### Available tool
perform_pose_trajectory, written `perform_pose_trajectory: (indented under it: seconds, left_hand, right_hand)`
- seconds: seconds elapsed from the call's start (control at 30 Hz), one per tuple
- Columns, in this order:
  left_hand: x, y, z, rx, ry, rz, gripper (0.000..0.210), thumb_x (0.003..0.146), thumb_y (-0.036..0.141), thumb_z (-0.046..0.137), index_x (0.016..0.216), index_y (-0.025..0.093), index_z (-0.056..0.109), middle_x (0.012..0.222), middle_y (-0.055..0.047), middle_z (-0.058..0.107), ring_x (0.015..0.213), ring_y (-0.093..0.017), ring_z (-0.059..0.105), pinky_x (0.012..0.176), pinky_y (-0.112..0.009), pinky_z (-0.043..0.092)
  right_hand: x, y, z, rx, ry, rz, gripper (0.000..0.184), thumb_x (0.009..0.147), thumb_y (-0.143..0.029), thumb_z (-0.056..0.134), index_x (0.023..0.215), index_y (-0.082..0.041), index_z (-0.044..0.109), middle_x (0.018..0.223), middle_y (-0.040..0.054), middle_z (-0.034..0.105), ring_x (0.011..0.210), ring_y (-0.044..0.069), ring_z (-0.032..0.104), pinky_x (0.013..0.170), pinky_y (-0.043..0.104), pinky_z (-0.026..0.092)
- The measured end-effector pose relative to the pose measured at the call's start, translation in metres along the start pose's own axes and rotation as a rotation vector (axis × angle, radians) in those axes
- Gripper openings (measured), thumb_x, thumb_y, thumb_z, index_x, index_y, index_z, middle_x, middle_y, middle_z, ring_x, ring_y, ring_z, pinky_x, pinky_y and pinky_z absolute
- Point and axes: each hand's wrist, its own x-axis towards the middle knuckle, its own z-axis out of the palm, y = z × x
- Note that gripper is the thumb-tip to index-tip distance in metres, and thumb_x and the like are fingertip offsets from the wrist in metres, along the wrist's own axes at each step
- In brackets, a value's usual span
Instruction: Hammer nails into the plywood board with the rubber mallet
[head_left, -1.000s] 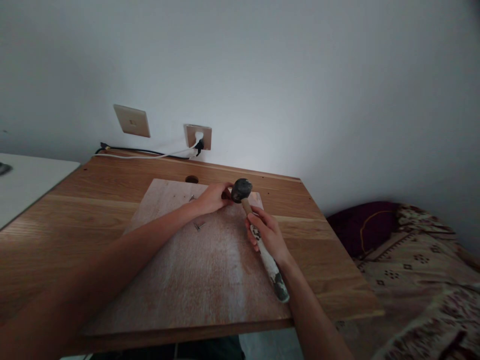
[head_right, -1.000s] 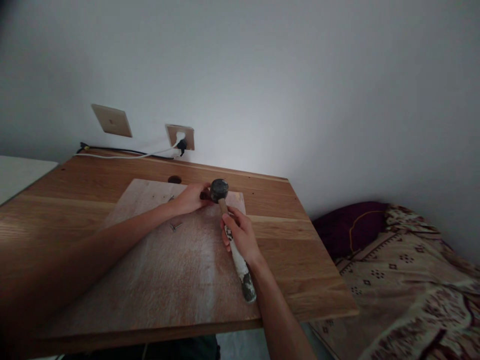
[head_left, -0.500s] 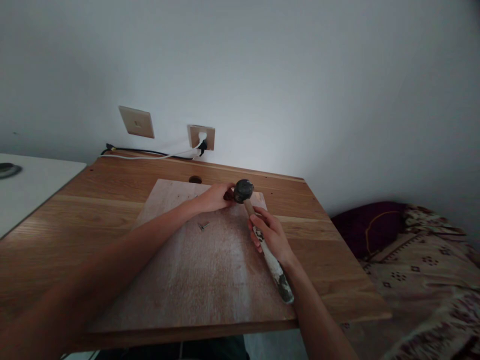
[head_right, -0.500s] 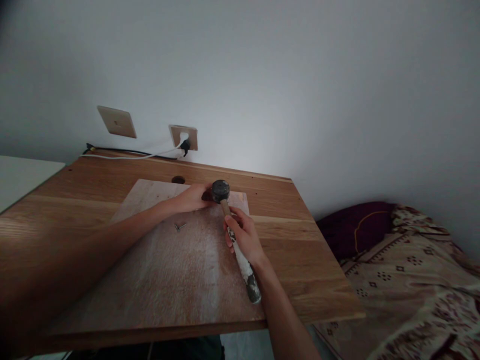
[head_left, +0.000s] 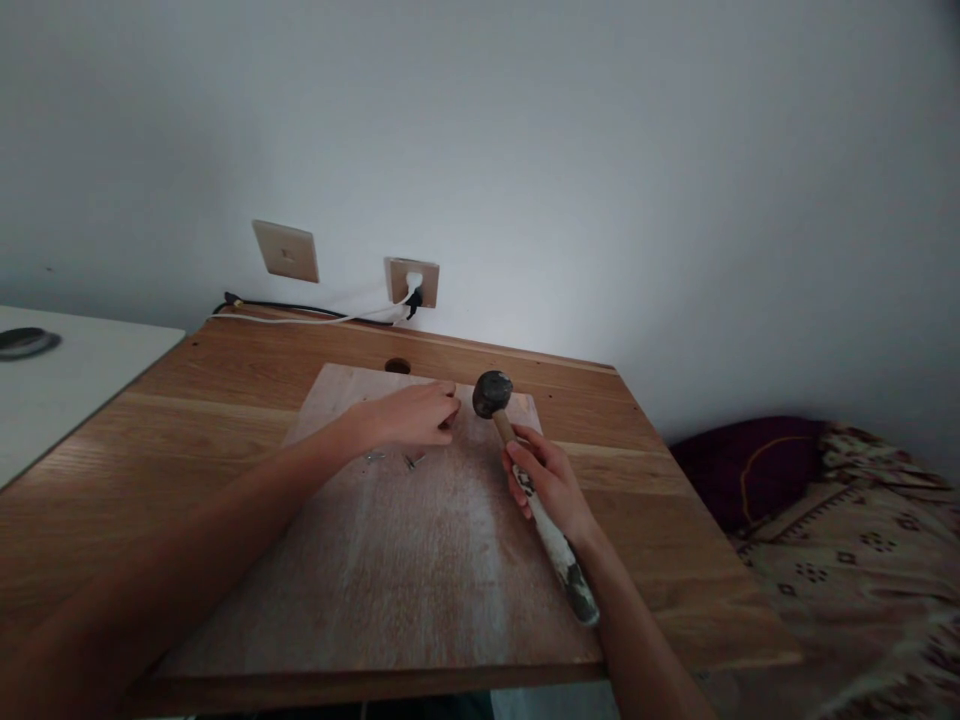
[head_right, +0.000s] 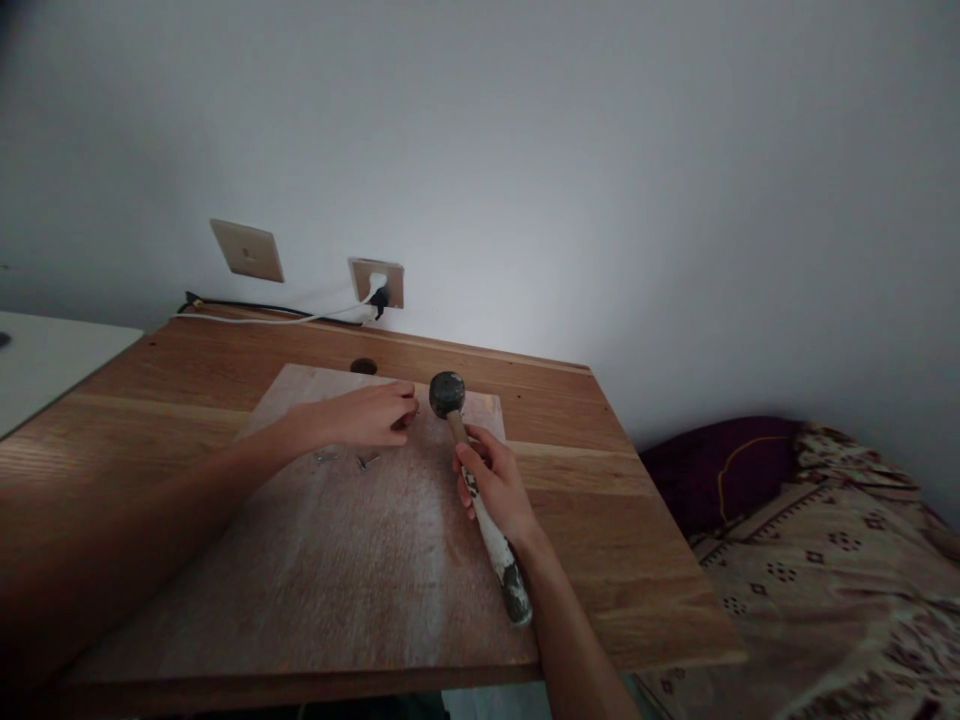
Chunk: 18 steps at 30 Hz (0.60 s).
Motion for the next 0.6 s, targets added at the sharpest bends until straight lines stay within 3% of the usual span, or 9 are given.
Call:
perform_pose_trajectory:
  seconds: [0.2, 0.33, 0.6]
  left_hand:
    - [0.003, -0.008, -0.001, -0.109, 0.122, -0.017, 0.007, 0.086, 0.015, 0.06, 0.083, 0.018, 0.066, 0.085, -0.007, 0.068, 0.078, -0.023, 0.065, 0.075, -0.033, 0.048]
    - [0.01, -0.016, 0.005, -0.185, 0.22, -0.013, 0.009, 0.088, 0.012, 0.061, 0.084, 0.018, 0.068, 0.083, -0.005, 0.07, 0.079, -0.021, 0.067, 0.079, -0.032, 0.05]
    - [0.014, -0.021, 0.019, -0.248, 0.184, 0.038, 0.015, 0.089, 0.011, 0.06, 0.089, 0.017, 0.074, 0.094, -0.008, 0.073, 0.087, -0.02, 0.069, 0.083, -0.032, 0.052]
  right_hand:
    - [-0.002, -0.001, 0.001, 0.03, 0.002, -0.009, 0.051, 0.082, -0.053, 0.076, 0.119, -0.02, 0.062, 0.072, -0.0049, 0.06, 0.037, 0.007, 0.047, 0.027, 0.019, 0.036]
    - [-0.001, -0.001, 0.001, 0.045, 0.001, 0.01, 0.047, 0.08, -0.052, 0.077, 0.111, -0.019, 0.064, 0.072, -0.0043, 0.06, 0.035, 0.006, 0.045, 0.027, 0.02, 0.036]
    - [0.0, -0.001, -0.001, 0.072, 0.028, 0.008, 0.048, 0.077, -0.053, 0.078, 0.107, -0.02, 0.063, 0.073, -0.0043, 0.061, 0.036, 0.006, 0.046, 0.027, 0.02, 0.036]
